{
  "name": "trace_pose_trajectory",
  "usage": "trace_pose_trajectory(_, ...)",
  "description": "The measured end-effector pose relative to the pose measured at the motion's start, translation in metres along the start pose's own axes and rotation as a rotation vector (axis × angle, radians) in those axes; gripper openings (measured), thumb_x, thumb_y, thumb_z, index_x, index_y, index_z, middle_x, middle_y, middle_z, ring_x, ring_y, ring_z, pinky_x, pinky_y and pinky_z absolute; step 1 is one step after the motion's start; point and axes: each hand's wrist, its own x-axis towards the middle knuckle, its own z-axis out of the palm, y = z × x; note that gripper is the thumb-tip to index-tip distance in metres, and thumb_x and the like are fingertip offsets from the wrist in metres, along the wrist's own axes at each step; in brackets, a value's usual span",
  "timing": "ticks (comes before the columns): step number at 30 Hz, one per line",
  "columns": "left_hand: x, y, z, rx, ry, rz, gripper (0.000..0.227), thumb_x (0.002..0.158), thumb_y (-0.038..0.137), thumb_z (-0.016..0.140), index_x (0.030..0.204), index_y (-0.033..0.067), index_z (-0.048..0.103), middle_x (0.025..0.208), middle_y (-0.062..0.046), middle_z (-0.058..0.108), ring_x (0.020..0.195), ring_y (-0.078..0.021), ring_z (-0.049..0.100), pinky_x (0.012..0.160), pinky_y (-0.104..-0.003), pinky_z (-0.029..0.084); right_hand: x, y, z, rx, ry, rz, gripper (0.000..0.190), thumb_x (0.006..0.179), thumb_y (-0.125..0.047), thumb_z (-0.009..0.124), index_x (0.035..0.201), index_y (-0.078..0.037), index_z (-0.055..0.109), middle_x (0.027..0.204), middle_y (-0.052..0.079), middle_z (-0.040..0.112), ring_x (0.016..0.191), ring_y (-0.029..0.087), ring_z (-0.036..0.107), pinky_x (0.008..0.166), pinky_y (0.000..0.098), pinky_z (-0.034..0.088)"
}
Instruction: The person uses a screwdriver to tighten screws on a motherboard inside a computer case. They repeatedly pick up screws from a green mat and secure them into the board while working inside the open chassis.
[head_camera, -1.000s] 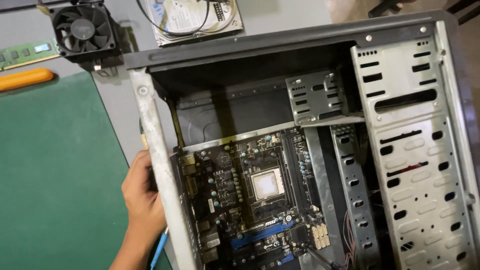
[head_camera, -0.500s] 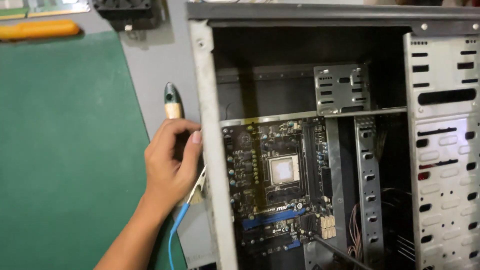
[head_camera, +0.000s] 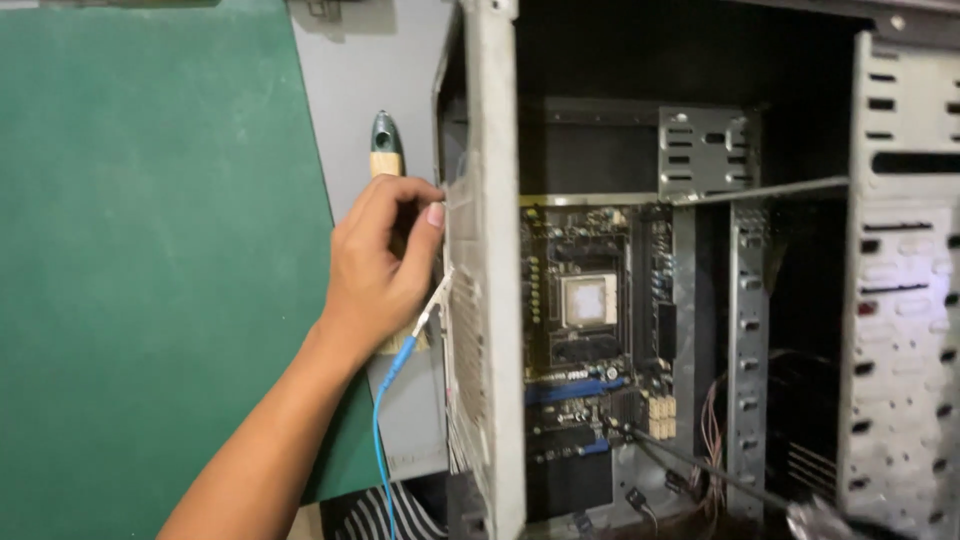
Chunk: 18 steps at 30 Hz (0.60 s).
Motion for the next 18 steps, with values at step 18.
trace_pose_trajectory(18,0.024,0.148,-0.024,0.063,-0.027,0.311,0.029,0.103,-0.002,0.060,0.127,-0.0179,0.055,0.116,-0.025,0.041,0.109,-0.0363,0.044,0.095,-0.042,0.043,0.025,-0.251,-0.135,-0.133,0.044,-0.969,0.021,0.085,-0.026,0.072,0.106,-0.028,0.069,0.121,-0.001,0.075,0.054,0.013,0.069,0.051,0.0273,0.056)
